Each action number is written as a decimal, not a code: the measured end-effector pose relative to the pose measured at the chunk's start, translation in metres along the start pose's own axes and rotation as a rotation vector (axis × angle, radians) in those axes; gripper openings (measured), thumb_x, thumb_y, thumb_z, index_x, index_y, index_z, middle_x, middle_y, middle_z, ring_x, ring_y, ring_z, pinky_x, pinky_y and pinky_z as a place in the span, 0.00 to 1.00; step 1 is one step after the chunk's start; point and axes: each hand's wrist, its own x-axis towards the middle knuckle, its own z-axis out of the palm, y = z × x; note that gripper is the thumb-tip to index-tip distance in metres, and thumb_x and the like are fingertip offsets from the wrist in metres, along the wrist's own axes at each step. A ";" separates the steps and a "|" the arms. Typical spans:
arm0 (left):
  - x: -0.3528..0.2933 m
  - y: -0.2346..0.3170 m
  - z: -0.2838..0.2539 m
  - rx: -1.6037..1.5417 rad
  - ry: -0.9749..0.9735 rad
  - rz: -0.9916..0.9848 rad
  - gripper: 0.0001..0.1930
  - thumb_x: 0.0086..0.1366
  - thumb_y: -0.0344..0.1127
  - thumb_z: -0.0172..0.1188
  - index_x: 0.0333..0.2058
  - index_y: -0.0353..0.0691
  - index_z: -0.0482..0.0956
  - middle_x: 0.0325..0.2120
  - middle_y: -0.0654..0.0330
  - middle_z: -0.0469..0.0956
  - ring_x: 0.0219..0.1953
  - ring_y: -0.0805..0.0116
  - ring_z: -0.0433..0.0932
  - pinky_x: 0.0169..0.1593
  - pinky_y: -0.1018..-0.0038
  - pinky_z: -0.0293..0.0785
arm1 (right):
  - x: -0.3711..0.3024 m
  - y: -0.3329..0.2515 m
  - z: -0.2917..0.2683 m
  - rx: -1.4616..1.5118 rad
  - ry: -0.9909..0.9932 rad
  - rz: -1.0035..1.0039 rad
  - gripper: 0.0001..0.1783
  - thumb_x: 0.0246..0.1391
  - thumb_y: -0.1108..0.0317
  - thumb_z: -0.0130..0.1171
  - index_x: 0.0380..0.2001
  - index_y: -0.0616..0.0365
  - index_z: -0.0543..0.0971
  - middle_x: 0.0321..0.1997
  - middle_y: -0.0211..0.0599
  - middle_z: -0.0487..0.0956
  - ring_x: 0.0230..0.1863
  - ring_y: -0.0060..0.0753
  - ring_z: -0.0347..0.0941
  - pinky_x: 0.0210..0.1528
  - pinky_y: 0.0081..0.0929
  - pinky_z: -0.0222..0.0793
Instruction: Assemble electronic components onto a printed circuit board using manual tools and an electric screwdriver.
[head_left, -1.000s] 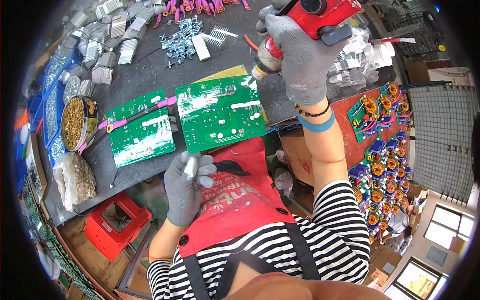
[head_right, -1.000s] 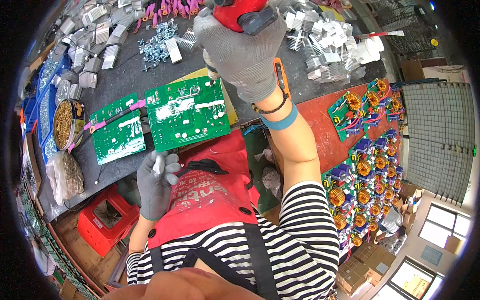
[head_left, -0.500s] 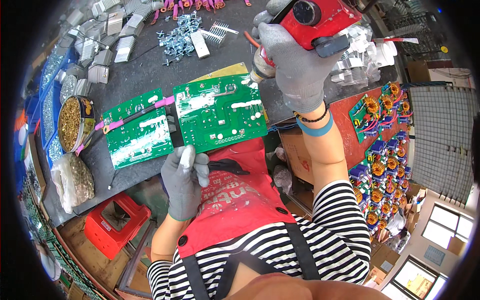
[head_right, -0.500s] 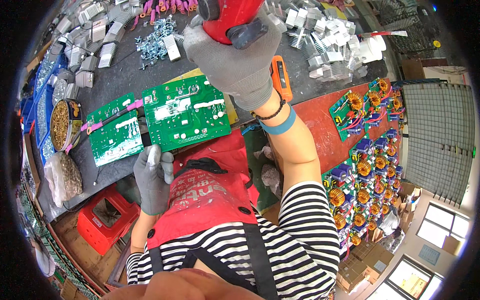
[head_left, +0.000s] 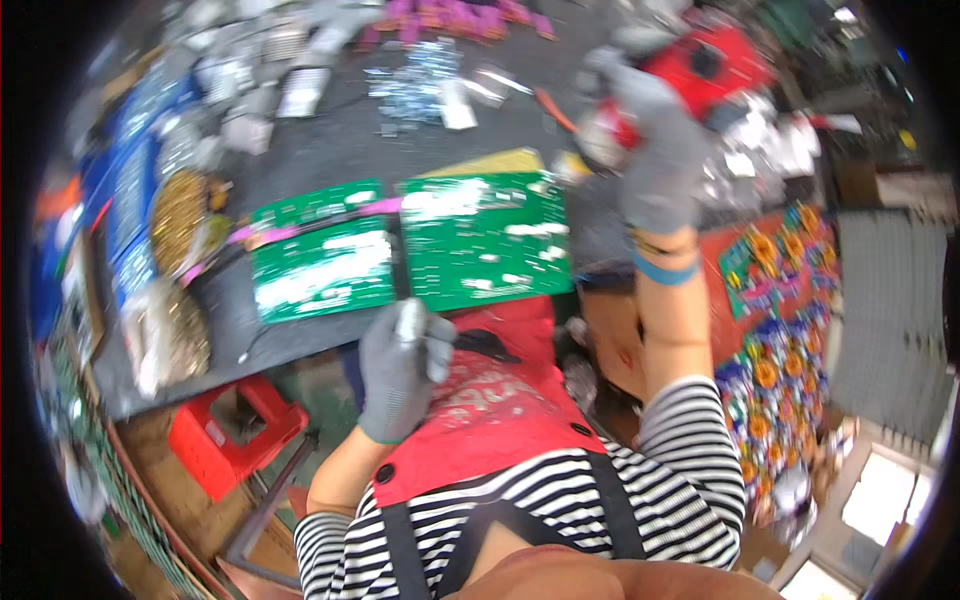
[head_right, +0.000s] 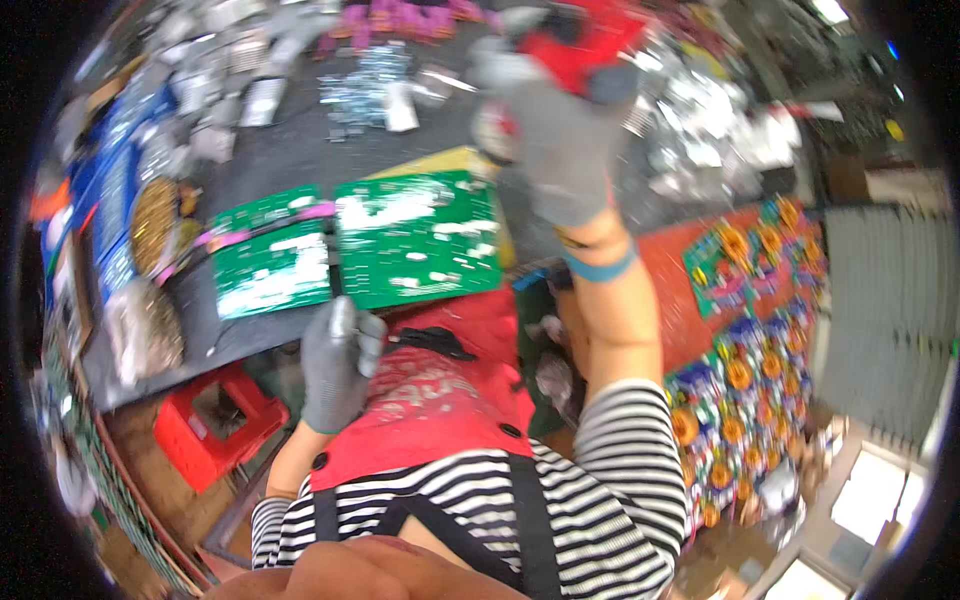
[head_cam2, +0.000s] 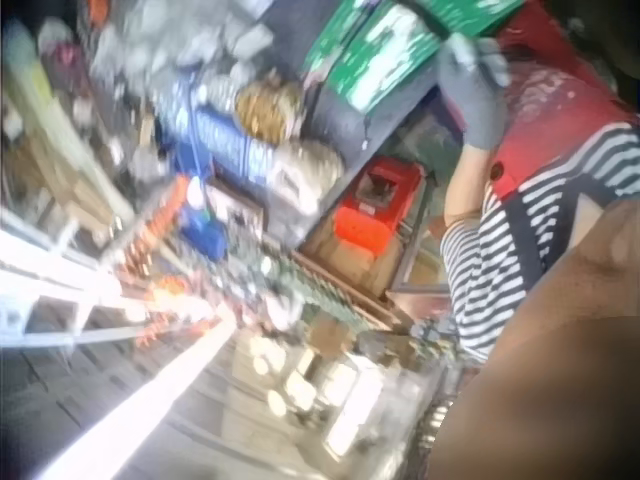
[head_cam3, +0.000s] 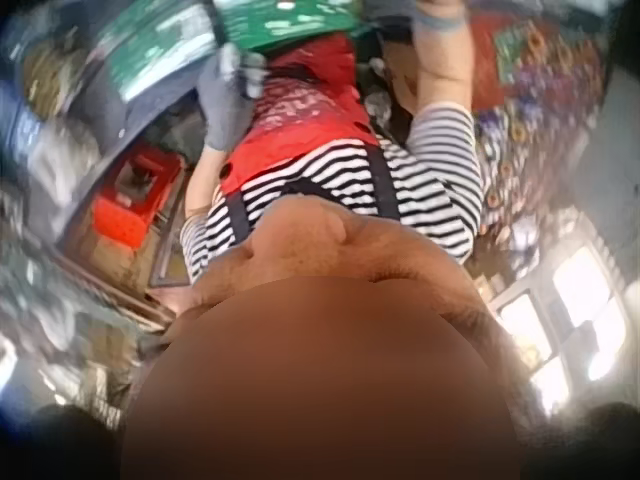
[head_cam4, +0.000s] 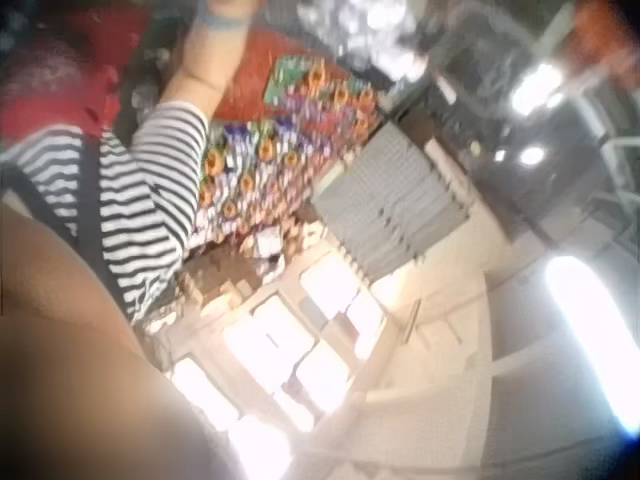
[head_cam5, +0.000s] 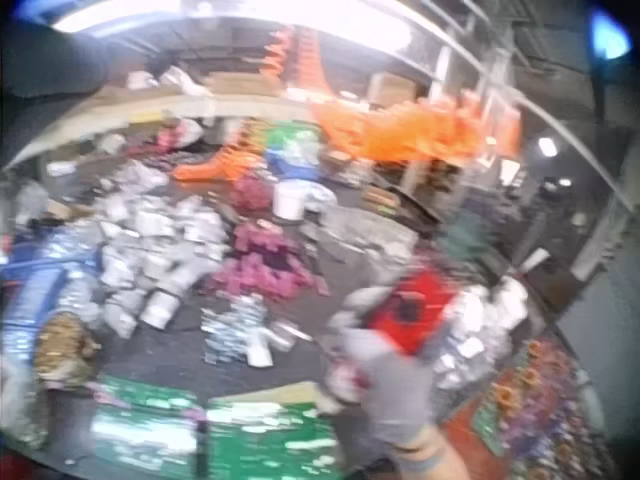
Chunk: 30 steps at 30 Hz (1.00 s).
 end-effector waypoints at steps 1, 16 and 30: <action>-0.006 0.003 -0.003 0.050 -0.074 0.106 0.18 0.72 0.48 0.51 0.39 0.34 0.73 0.23 0.58 0.76 0.15 0.78 0.66 0.18 0.80 0.61 | 0.002 -0.015 0.002 0.106 0.018 0.141 0.16 0.59 0.67 0.57 0.48 0.65 0.80 0.41 0.34 0.81 0.36 0.22 0.77 0.36 0.22 0.73; 0.151 0.267 -0.248 -0.278 0.253 0.611 0.43 0.72 0.60 0.44 0.64 0.21 0.51 0.64 0.35 0.56 0.66 0.44 0.59 0.66 0.58 0.61 | 0.031 -0.053 0.091 0.207 -0.003 0.175 0.18 0.45 0.73 0.57 0.42 0.64 0.74 0.32 0.40 0.78 0.31 0.33 0.76 0.36 0.29 0.73; 0.217 0.297 -0.305 0.254 0.356 0.540 0.29 0.69 0.25 0.49 0.67 0.29 0.52 0.64 0.42 0.61 0.60 0.51 0.71 0.57 0.62 0.74 | 0.032 -0.049 0.098 0.240 0.028 0.219 0.19 0.45 0.74 0.57 0.44 0.64 0.73 0.33 0.41 0.78 0.32 0.33 0.76 0.35 0.30 0.74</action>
